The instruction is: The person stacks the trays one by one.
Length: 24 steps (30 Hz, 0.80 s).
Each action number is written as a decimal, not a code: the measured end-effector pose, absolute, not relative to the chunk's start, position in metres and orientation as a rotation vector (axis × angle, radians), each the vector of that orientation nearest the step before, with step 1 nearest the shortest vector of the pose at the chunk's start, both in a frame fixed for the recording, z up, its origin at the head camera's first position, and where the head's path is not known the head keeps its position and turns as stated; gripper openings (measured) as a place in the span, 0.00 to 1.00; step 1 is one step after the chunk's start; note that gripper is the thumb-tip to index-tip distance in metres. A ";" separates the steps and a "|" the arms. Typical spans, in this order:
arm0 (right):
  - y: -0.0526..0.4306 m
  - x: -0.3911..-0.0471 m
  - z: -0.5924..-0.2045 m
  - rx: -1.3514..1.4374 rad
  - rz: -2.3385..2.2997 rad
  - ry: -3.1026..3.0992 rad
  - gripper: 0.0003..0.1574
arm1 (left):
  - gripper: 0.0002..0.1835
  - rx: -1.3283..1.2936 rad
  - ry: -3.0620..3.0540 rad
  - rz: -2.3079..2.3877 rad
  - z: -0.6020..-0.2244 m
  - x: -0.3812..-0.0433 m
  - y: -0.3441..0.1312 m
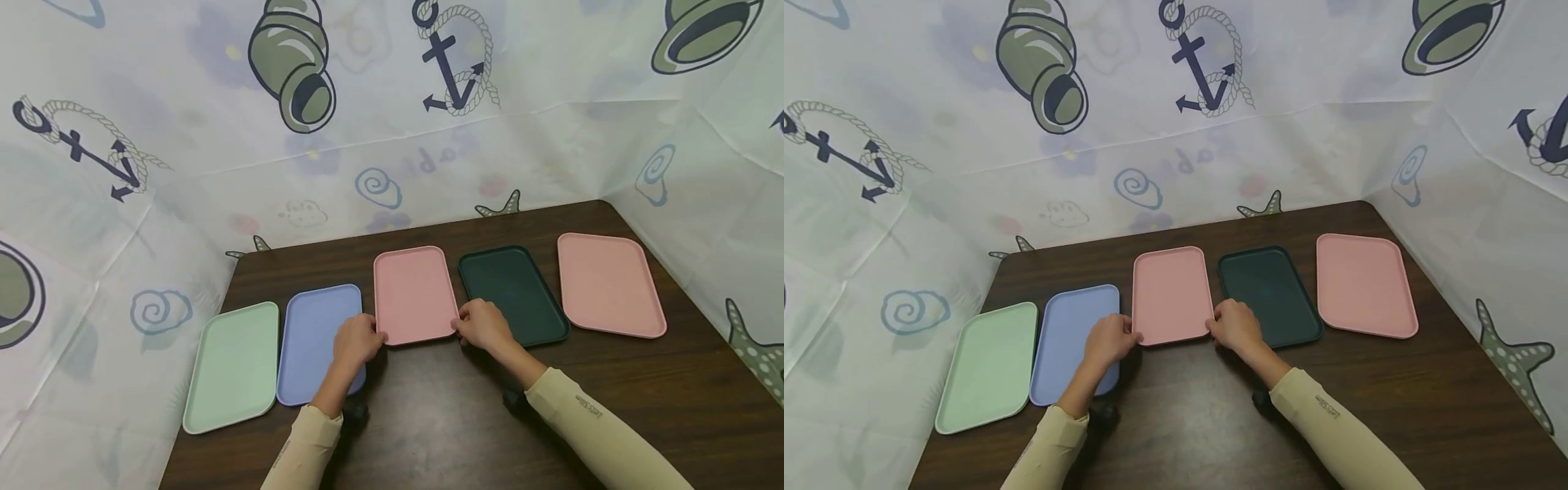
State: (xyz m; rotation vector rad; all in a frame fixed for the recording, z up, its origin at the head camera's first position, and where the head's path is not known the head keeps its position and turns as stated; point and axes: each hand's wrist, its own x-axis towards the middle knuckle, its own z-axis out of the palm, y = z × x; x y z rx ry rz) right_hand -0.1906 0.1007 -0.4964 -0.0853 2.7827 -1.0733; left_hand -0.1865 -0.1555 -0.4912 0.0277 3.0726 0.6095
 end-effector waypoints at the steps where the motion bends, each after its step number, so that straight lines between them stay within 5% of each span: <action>1: 0.100 -0.192 -0.496 -0.081 -1.066 2.785 0.11 | 0.10 0.024 3.071 0.600 -0.491 -0.189 -0.155; 24: 0.095 -0.205 -0.496 -0.035 -0.970 2.774 0.14 | 0.10 -0.024 3.060 0.592 -0.493 -0.201 -0.157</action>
